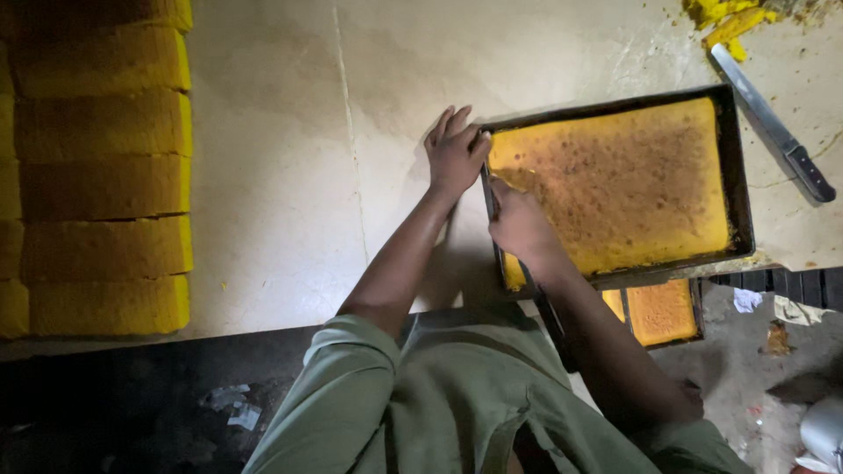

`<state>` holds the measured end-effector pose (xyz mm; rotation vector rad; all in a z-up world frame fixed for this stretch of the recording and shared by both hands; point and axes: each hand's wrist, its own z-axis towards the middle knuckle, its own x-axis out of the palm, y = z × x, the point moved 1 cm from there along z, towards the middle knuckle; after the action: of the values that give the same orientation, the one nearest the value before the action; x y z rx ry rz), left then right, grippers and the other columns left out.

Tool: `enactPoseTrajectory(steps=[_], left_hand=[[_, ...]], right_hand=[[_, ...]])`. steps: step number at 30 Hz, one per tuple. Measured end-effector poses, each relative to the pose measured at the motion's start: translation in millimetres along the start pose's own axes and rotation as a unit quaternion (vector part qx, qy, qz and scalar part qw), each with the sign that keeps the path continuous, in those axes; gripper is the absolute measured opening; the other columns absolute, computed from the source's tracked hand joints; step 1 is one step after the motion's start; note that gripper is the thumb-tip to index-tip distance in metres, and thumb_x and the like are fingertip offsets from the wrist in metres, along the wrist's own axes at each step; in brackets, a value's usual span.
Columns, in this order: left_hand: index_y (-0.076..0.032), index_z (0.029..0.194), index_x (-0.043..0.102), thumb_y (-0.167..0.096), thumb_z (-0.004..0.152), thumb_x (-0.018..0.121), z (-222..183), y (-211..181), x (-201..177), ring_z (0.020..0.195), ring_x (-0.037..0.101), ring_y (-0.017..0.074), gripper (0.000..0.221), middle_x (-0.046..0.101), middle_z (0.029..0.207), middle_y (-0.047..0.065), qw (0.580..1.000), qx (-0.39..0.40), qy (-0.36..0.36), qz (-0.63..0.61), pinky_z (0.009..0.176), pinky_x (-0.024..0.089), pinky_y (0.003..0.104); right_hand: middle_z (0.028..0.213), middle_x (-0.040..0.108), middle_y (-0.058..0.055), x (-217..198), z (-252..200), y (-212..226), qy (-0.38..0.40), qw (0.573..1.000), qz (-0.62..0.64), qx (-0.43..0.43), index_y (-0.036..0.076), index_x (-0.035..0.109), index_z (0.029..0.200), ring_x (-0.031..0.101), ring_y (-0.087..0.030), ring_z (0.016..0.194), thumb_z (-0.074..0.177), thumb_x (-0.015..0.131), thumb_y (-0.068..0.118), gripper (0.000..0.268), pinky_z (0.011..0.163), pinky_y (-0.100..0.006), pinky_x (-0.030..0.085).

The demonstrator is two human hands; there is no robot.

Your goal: The person removes a rectangular yellow food block from a metal tray, places it on a printed sheet, and then uses a long knife to cut the block into smaller rectangular pieces on a white table.

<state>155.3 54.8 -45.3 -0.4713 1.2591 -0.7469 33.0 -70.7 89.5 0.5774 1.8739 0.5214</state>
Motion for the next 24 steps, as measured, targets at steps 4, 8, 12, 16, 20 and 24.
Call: enactPoseTrajectory(steps=[4, 8, 12, 16, 20, 24], left_hand=[[-0.015, 0.108, 0.077, -0.031, 0.094, 0.065, -5, -11, 1, 0.149, 0.039, 0.0301, 0.024, 0.058, 0.148, 0.008, 0.999, -0.002, -0.044, 0.012, 0.119, 0.025, 0.053], [-0.015, 0.113, 0.076, -0.028, 0.093, 0.066, 0, -14, 2, 0.147, 0.038, 0.0322, 0.026, 0.058, 0.147, 0.009, 0.999, 0.008, -0.037, 0.023, 0.117, 0.023, 0.054], [-0.018, 0.115, 0.077, -0.027, 0.091, 0.069, -4, -6, 4, 0.144, 0.043, 0.0332, 0.027, 0.061, 0.142, 0.008, 0.997, 0.02, -0.069, 0.009, 0.118, 0.025, 0.054], [-0.016, 0.121, 0.075, -0.024, 0.092, 0.069, 0, 4, 17, 0.139, 0.049, 0.0363, 0.031, 0.064, 0.137, 0.01, 0.995, 0.068, -0.076, 0.019, 0.116, 0.033, 0.054], [-0.012, 0.12, 0.074, -0.022, 0.097, 0.068, 3, 18, 17, 0.133, 0.055, 0.0403, 0.026, 0.067, 0.134, 0.013, 0.991, 0.105, -0.087, 0.003, 0.115, 0.041, 0.052], [-0.005, 0.121, 0.073, -0.021, 0.1, 0.066, -20, 18, 18, 0.137, 0.054, 0.0382, 0.027, 0.067, 0.136, 0.015, 0.997, 0.047, -0.066, 0.002, 0.118, 0.04, 0.049]], right_hand=[[0.092, 0.07, -0.03, 16, -59, -33, 0.039, 0.993, -0.055, -0.101, 0.004, 0.051, 0.144, 0.069, -0.046, 0.076, 0.067, 0.064, 0.005, 0.078, 0.069, -0.053, 0.055], [0.092, 0.069, -0.026, 10, -117, -49, 0.174, 0.98, -0.083, -0.051, 0.008, 0.047, 0.151, 0.067, -0.044, 0.076, 0.073, 0.058, 0.005, 0.079, 0.066, -0.05, 0.055], [0.091, 0.066, -0.024, -35, -145, -37, 0.037, 0.978, -0.043, -0.199, 0.008, 0.048, 0.15, 0.066, -0.04, 0.076, 0.082, 0.048, 0.001, 0.068, 0.063, -0.047, 0.055], [0.082, 0.06, -0.026, -111, -161, -54, -0.037, 0.999, 0.026, -0.017, 0.015, 0.051, 0.153, 0.061, -0.043, 0.072, 0.093, 0.049, 0.001, 0.062, 0.06, -0.051, 0.054], [0.072, 0.06, -0.017, -185, -153, -127, -0.2, 0.98, 0.012, 0.0, 0.019, 0.051, 0.153, 0.064, -0.037, 0.063, 0.093, 0.053, 0.013, 0.061, 0.064, -0.045, 0.054], [0.099, 0.07, -0.02, -227, -119, -259, -0.283, 0.951, -0.119, -0.04, 0.017, 0.063, 0.139, 0.069, -0.04, 0.086, 0.098, 0.063, 0.024, 0.042, 0.075, -0.049, 0.056]])
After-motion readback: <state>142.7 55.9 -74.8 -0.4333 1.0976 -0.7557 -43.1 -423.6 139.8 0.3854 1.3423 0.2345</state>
